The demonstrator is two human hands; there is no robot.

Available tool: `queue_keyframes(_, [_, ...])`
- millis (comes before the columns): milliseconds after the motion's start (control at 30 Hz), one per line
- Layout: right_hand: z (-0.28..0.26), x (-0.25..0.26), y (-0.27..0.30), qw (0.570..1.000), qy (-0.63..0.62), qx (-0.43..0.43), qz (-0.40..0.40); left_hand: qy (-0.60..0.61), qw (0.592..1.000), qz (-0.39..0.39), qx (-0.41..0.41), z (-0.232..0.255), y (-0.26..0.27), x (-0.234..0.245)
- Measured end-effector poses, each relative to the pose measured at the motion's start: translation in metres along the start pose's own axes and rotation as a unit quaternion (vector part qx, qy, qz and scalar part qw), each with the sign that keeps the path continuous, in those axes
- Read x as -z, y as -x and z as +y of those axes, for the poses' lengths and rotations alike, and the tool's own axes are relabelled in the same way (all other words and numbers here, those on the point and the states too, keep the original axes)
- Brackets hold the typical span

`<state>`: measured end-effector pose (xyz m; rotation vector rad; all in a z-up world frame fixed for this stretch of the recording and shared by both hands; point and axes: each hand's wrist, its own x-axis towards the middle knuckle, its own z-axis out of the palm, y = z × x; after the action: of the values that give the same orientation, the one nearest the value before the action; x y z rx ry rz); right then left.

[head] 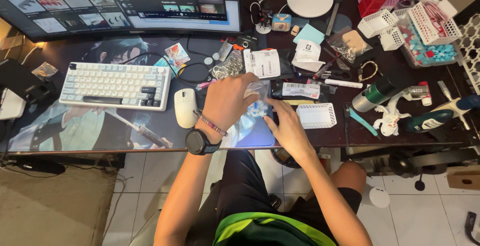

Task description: The person organizes small blue and white plastic components on a cluttered desk. They move items aside, open a plastic bag, and place the parts into a white plastic basket.

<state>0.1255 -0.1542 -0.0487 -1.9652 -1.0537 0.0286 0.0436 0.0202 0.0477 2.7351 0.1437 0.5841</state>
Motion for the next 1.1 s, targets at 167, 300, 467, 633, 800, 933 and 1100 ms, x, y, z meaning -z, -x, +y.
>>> queue_keyframes(167, [-0.008, 0.005, -0.006, 0.999, -0.024, -0.026, -0.018, -0.023, 1.0, 0.003, 0.011, 0.0, -0.009, 0.01])
queue_keyframes(300, [-0.01, 0.008, -0.01, 0.999, -0.023, -0.016, -0.025, -0.027, 0.999, 0.031, -0.001, -0.002, -0.011, 0.018])
queue_keyframes(467, [-0.016, 0.014, -0.014, 0.998, -0.033, -0.029, -0.037, 0.005, 0.998, 0.059, 0.012, -0.006, -0.011, 0.026])
queue_keyframes(633, [-0.02, 0.031, -0.018, 0.992, -0.11, -0.049, 0.033, 0.124, 0.986, 0.104, 0.029, -0.01, -0.008, 0.023])
queue_keyframes(800, [-0.007, 0.058, -0.037, 0.99, -0.122, -0.059, -0.032, 0.189, 0.977, 0.09, 0.023, -0.008, -0.006, 0.012])
queue_keyframes(933, [-0.004, 0.057, -0.048, 0.992, -0.07, 0.086, -0.063, 0.167, 0.985, 0.049, 0.01, -0.007, -0.008, 0.009])
queue_keyframes(1100, [0.003, 0.06, -0.052, 0.998, -0.058, -0.033, -0.012, 0.306, 0.946, 0.106, 0.015, 0.002, -0.006, 0.005])
